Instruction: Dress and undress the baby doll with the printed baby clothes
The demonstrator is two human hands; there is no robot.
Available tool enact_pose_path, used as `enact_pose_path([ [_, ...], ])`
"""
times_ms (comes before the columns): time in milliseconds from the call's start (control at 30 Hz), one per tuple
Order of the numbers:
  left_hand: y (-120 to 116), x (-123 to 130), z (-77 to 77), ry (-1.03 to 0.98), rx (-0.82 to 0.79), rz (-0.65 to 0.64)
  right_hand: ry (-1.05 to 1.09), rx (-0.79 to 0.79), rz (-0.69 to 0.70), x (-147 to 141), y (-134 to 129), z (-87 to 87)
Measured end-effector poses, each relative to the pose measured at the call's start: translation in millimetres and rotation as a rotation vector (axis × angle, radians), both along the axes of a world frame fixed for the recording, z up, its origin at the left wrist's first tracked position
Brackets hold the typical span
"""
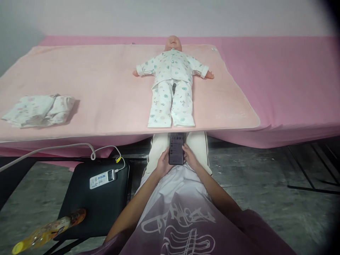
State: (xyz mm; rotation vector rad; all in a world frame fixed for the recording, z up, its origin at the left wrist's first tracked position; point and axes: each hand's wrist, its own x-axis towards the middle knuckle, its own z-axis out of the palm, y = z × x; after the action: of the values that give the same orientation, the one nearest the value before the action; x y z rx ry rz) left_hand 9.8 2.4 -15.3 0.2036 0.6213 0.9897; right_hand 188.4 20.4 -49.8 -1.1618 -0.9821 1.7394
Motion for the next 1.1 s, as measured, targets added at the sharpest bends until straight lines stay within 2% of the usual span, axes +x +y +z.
enact_pose_path([
  [133, -0.5, -4.6, -1.0, -0.004, 0.016, 0.002, 0.048, 0.039, -0.018, 2.7, -4.6, 5.0],
  [233, -0.3, -6.4, -3.7, 0.0, 0.028, -0.007, 0.051, 0.071, 0.048, 4.5, -6.3, 6.4],
  [333, 0.4, -6.5, -6.8, 0.018, 0.034, -0.008, 0.031, 0.099, 0.101, 5.5, -7.3, 3.3],
  [533, 1.0, -5.9, -10.9, 0.001, 0.032, 0.001, -0.045, 0.15, 0.123, 5.5, -7.8, -4.7],
  [767, 2.1, -4.6, -12.2, 0.003, 0.032, 0.007, 0.134, 0.035, 0.001, 2.4, -2.9, -2.6],
  [1100, 2.4, -6.3, -12.2, 0.003, 0.04, -0.005, 0.153, 0.05, 0.01, 4.2, -0.8, -17.7],
])
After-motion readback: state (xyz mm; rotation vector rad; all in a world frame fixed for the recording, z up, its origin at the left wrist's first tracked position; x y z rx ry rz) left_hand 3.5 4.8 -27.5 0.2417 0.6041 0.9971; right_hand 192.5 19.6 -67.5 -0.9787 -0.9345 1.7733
